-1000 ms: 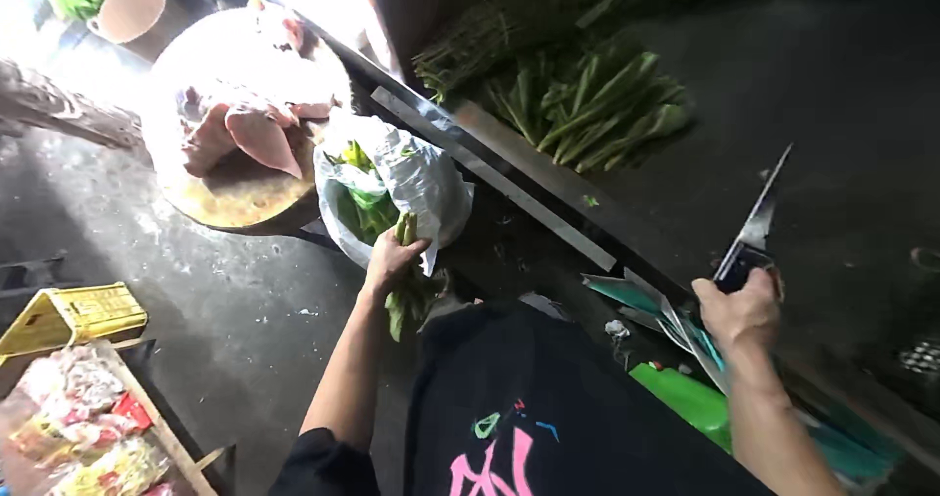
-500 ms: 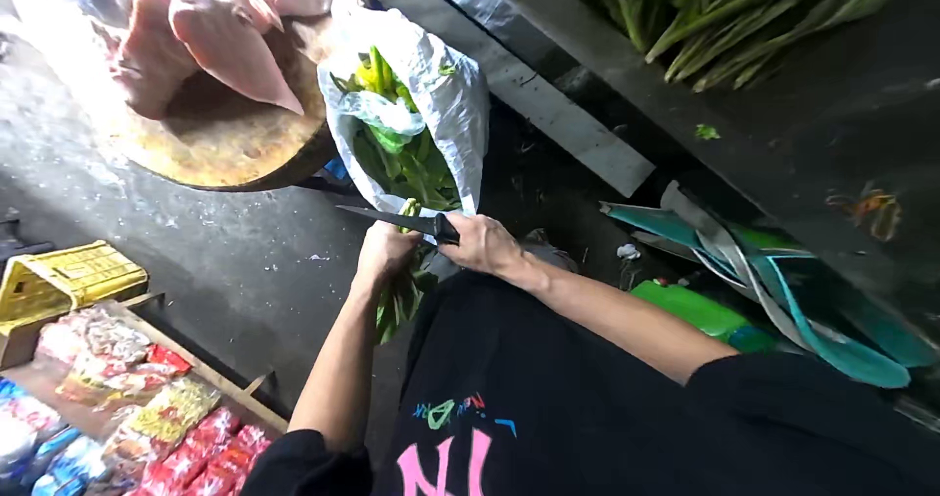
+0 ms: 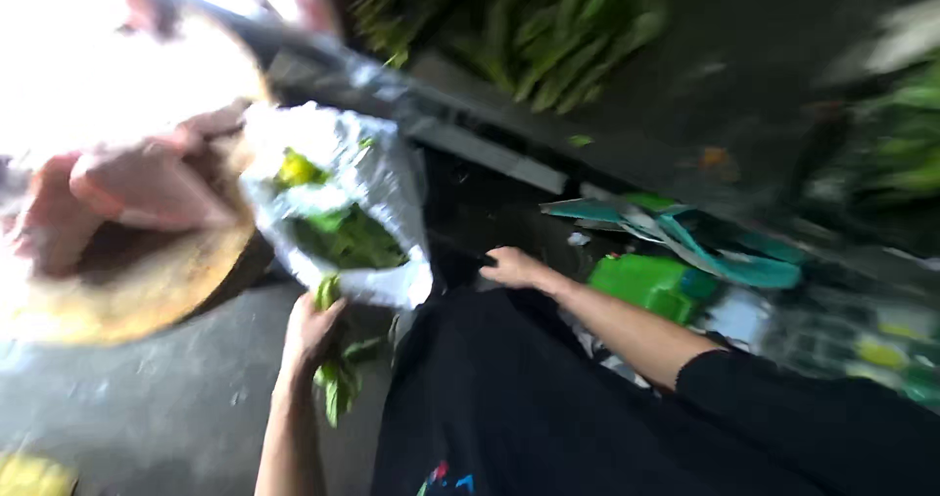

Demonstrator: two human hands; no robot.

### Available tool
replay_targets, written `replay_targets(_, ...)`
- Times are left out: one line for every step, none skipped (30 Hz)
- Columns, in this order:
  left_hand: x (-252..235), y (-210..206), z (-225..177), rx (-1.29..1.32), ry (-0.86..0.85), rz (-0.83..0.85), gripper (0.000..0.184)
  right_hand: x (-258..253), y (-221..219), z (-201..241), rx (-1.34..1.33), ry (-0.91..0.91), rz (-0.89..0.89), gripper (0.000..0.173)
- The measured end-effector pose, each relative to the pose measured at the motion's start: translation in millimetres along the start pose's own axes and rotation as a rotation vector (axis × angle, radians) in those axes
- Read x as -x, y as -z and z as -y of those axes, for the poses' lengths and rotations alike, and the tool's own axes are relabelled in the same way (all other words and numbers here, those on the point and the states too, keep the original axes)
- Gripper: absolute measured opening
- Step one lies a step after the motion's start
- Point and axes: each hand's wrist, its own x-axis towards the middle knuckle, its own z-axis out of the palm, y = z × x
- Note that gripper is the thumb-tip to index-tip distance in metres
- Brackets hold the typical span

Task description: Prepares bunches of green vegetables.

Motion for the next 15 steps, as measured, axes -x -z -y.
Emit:
replay_targets(-5,-8,-10,0.03,-0.035,-0.002,0.025,9,9,-6,-0.04,0.009,-0.048,0.047)
replay_targets(-10,-16,-20,0.068,-0.06,0.008,0.024,19,18,-12,-0.077,0.015,-0.088,0.05)
replay_targets(-14,-25,-30,0.101,-0.079,0.027,0.023,30,26,-18,-0.109,0.019,-0.138,0.051)
replay_targets(-18,-34,-41,0.121,-0.102,0.051,0.022,42,34,-24,-0.151,0.013,-0.197,0.052)
replay_targets(-23,-42,-55,0.111,-0.131,0.081,0.021,54,43,-31,-0.201,0.003,-0.271,0.052)
replay_targets(-28,-50,-71,0.077,-0.17,0.106,0.021,67,53,-40,-0.251,-0.01,-0.353,0.054)
replay_targets(-33,-58,-89,0.017,-0.21,0.128,0.022,78,64,-50,-0.294,-0.023,-0.447,0.053)
replay_targets(-38,-65,-107,-0.061,-0.244,0.143,0.025,87,72,-65,-0.32,-0.046,-0.548,0.052)
replay_targets(-43,-70,-124,-0.124,-0.27,0.154,0.029,95,82,-81,-0.337,-0.087,-0.631,0.052)
replay_targets(-49,-73,-140,-0.156,-0.297,0.158,0.032,102,94,-98,-0.348,-0.14,-0.695,0.052)
replay_targets(-55,-76,-153,-0.165,-0.336,0.146,0.033,106,108,-114,-0.362,-0.191,-0.755,0.054)
replay_targets(-60,-78,-167,-0.154,-0.379,0.127,0.033,108,122,-131,-0.383,-0.236,-0.821,0.053)
replay_targets(-63,-81,-182,-0.14,-0.43,0.104,0.032,111,136,-149,-0.407,-0.288,-0.887,0.053)
replay_targets(-64,-87,-197,-0.126,-0.474,0.078,0.03,112,149,-167,-0.43,-0.335,-0.948,0.052)
replay_targets(-63,-93,-210,-0.115,-0.509,0.045,0.03,112,160,-186,-0.446,-0.369,-0.999,0.052)
